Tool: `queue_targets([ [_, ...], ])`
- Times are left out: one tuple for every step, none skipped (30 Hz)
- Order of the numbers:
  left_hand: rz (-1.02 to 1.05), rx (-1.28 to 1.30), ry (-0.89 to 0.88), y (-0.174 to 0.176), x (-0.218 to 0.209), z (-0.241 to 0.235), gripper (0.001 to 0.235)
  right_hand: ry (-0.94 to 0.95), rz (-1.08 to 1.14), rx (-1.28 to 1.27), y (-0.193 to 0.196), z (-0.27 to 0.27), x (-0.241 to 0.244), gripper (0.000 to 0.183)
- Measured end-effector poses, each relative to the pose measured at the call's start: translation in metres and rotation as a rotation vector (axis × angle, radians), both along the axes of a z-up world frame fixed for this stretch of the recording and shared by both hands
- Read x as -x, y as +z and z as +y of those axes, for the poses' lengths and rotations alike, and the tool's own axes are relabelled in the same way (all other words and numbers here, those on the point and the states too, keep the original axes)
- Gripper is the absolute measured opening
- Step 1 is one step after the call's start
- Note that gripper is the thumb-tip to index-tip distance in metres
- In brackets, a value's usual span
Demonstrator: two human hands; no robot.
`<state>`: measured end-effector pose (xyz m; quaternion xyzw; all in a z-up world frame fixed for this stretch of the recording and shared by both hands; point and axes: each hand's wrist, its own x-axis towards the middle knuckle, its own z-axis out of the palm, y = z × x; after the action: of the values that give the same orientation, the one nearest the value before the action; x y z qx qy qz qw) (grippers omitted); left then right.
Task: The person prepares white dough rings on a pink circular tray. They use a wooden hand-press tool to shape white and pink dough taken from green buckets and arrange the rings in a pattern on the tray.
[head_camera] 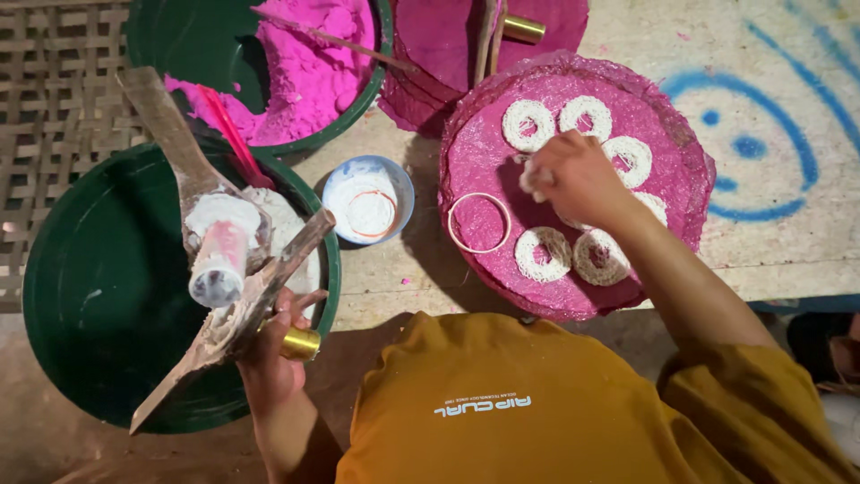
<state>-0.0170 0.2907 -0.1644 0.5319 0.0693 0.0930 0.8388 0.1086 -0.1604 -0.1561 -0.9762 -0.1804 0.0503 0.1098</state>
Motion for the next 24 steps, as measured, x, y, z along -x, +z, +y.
queue_targets([
  [-0.015,0.016,-0.011,-0.003,0.001,0.003,0.023,-0.064,-0.064,-0.037,0.0,-0.007,0.0,0.013],
  [-0.03,0.033,-0.026,-0.007,0.002,0.007,0.021,-0.131,-0.128,-0.074,-0.001,-0.013,-0.001,0.018],
  [-0.045,0.05,-0.041,-0.011,0.002,0.011,0.019,-0.198,-0.192,-0.111,-0.004,-0.015,-0.001,0.023],
  [0.011,0.031,-0.015,-0.014,0.002,0.015,0.019,-0.241,-0.137,-0.121,-0.007,-0.012,-0.002,0.022],
  [0.067,0.013,0.01,-0.017,0.003,0.018,0.02,-0.283,-0.083,-0.13,-0.011,-0.005,-0.004,0.022],
  [0.122,-0.005,0.036,-0.02,0.004,0.021,0.021,-0.326,-0.03,-0.139,-0.013,0.002,-0.004,0.023],
  [0.113,0.007,0.05,-0.023,0.003,0.022,0.023,-0.28,-0.071,-0.16,-0.014,0.008,-0.002,0.024],
  [0.105,0.018,0.065,-0.026,0.004,0.021,0.026,-0.233,-0.109,-0.182,-0.015,0.015,0.004,0.026],
  [0.097,0.029,0.08,-0.027,0.004,0.022,0.029,-0.186,-0.147,-0.203,-0.013,0.019,0.007,0.029],
  [0.101,0.03,0.069,-0.028,0.005,0.024,0.029,-0.212,-0.113,-0.284,-0.01,0.02,0.006,0.03],
  [0.104,0.031,0.058,-0.028,0.006,0.026,0.029,-0.237,-0.077,-0.365,-0.007,0.021,0.005,0.03],
  [0.108,0.032,0.047,-0.028,0.007,0.027,0.029,-0.262,-0.04,-0.445,-0.006,0.021,0.003,0.031],
  [0.089,0.036,0.051,-0.028,0.008,0.028,0.031,-0.235,-0.068,-0.383,-0.006,0.022,0.001,0.03],
  [0.072,0.041,0.053,-0.029,0.008,0.028,0.032,-0.21,-0.094,-0.322,-0.008,0.024,-0.003,0.03],
  [0.054,0.045,0.056,-0.03,0.009,0.028,0.034,-0.184,-0.121,-0.26,-0.01,0.026,-0.005,0.029],
  [0.062,0.054,0.065,-0.03,0.011,0.029,0.033,-0.184,-0.159,-0.206,-0.013,0.03,-0.006,0.028],
  [0.07,0.063,0.075,-0.031,0.012,0.03,0.033,-0.183,-0.197,-0.153,-0.015,0.035,-0.006,0.027],
  [0.073,0.072,0.092,-0.032,0.012,0.031,0.032,-0.174,-0.238,-0.101,-0.013,0.041,-0.009,0.027],
  [0.067,0.017,0.106,-0.031,0.014,0.034,0.035,-0.228,-0.176,-0.151,-0.006,0.043,-0.009,0.027],
  [0.065,-0.037,0.129,-0.03,0.018,0.036,0.037,-0.274,-0.107,-0.201,0.006,0.044,-0.007,0.028],
  [0.064,-0.09,0.151,-0.029,0.02,0.038,0.04,-0.319,-0.037,-0.249,0.019,0.046,-0.007,0.029],
  [0.049,-0.323,0.19,-0.029,0.021,0.04,0.036,-0.337,0.051,-0.364,0.032,0.048,-0.003,0.03],
  [0.036,-0.556,0.224,-0.029,0.017,0.043,0.033,-0.356,0.141,-0.477,0.046,0.05,0.001,0.032],
  [0.025,-0.795,0.265,-0.025,0.013,0.047,0.03,-0.363,0.232,-0.592,0.056,0.061,0.001,0.033],
])
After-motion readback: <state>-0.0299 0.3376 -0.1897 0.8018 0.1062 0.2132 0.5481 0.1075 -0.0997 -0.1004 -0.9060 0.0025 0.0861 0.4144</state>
